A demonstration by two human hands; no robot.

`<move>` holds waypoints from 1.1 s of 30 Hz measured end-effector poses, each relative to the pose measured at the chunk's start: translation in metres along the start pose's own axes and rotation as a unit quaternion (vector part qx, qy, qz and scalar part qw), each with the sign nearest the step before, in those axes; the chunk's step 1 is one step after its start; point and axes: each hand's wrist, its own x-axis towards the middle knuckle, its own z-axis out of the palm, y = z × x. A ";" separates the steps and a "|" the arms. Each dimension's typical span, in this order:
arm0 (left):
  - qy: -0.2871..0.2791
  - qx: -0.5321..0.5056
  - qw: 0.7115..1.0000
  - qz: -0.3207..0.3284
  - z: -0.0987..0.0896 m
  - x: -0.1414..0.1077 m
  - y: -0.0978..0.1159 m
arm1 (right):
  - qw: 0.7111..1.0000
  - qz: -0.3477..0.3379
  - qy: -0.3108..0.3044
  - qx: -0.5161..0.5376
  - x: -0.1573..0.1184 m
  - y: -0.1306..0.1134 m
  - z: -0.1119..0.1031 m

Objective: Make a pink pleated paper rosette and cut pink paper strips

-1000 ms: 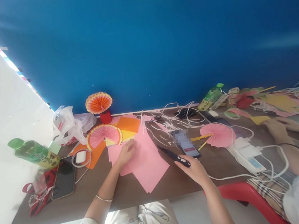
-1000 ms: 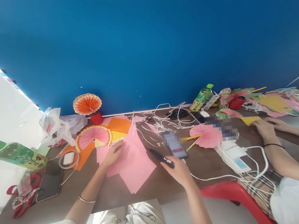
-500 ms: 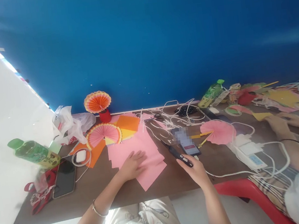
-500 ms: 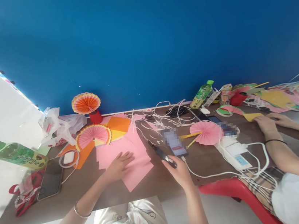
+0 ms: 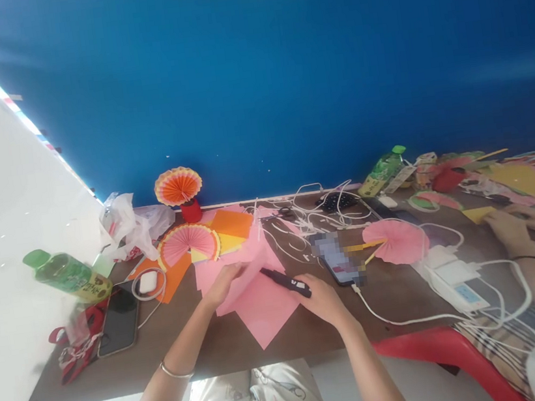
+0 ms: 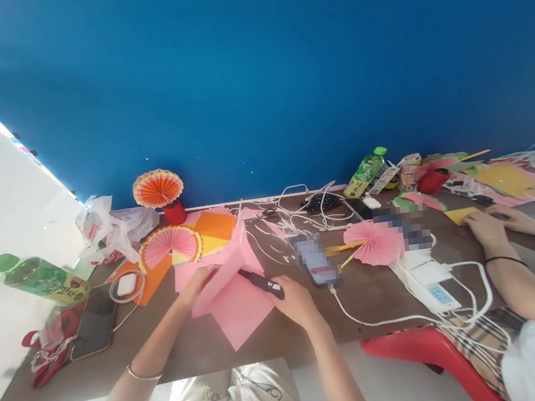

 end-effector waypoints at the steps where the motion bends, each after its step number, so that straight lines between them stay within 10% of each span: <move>1: 0.000 0.012 1.000 0.015 0.004 0.000 -0.001 | 1.000 -0.002 0.000 -0.012 0.004 -0.001 0.003; 11: 0.068 0.269 0.958 0.071 0.044 -0.001 -0.034 | 0.997 -0.053 -0.010 -0.049 0.025 -0.006 0.015; 33: 0.077 0.298 0.951 0.034 0.042 0.004 -0.038 | 0.973 -0.085 0.029 -0.214 0.058 -0.006 0.048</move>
